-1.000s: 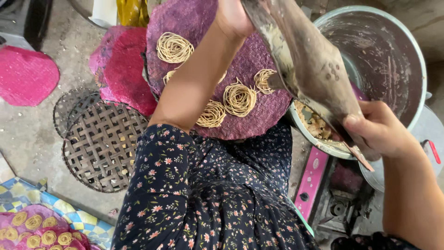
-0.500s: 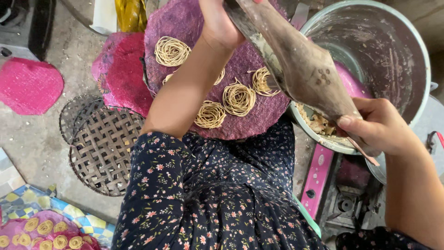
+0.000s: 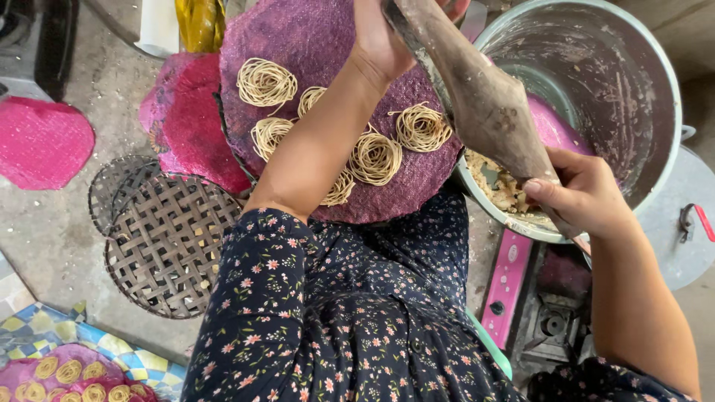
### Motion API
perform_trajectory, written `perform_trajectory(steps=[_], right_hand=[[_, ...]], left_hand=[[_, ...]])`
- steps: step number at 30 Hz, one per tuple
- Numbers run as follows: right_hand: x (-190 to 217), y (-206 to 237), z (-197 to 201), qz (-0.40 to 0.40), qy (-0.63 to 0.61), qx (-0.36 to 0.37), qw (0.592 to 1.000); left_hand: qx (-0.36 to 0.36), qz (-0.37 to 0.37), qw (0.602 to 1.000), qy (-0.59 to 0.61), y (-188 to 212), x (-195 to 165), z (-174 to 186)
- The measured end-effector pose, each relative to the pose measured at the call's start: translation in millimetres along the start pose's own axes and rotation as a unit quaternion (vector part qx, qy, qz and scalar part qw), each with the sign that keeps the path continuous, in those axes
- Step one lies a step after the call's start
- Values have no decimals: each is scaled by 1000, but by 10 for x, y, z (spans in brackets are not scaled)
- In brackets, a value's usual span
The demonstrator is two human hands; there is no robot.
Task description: The person sits and uses a large wooden hand press to extrude dough into noodle nests. They load dough from a bucket into the press with a knife, press the lever to extrude noodles onto a pink mat, cut the strands, and arrange the finished noodle nests on the mat.
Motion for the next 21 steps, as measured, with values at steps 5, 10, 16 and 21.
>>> perform_trajectory(steps=[5, 10, 16, 21], right_hand=[[-143, 41, 38, -7, -26, -2, 1000], [-211, 63, 72, 10, -62, 0, 998], [-259, -5, 23, 34, -111, -13, 993], [-209, -19, 46, 53, -117, -37, 991]], left_hand=[[-20, 350, 693, -630, 241, 736, 181], [162, 329, 475, -800, 324, 957, 219], [13, 387, 695, -605, 531, 573, -153], [-27, 367, 643, -672, 632, 293, -454]])
Point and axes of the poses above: each hand's wrist, its own y-axis away from the middle knuckle, its own z-axis out of the back of the hand, x = y × z, the point moved 2 cm from there along -y, towards the middle knuckle, and after that the axes turned 7 degrees about x, right-handed, at the moved point
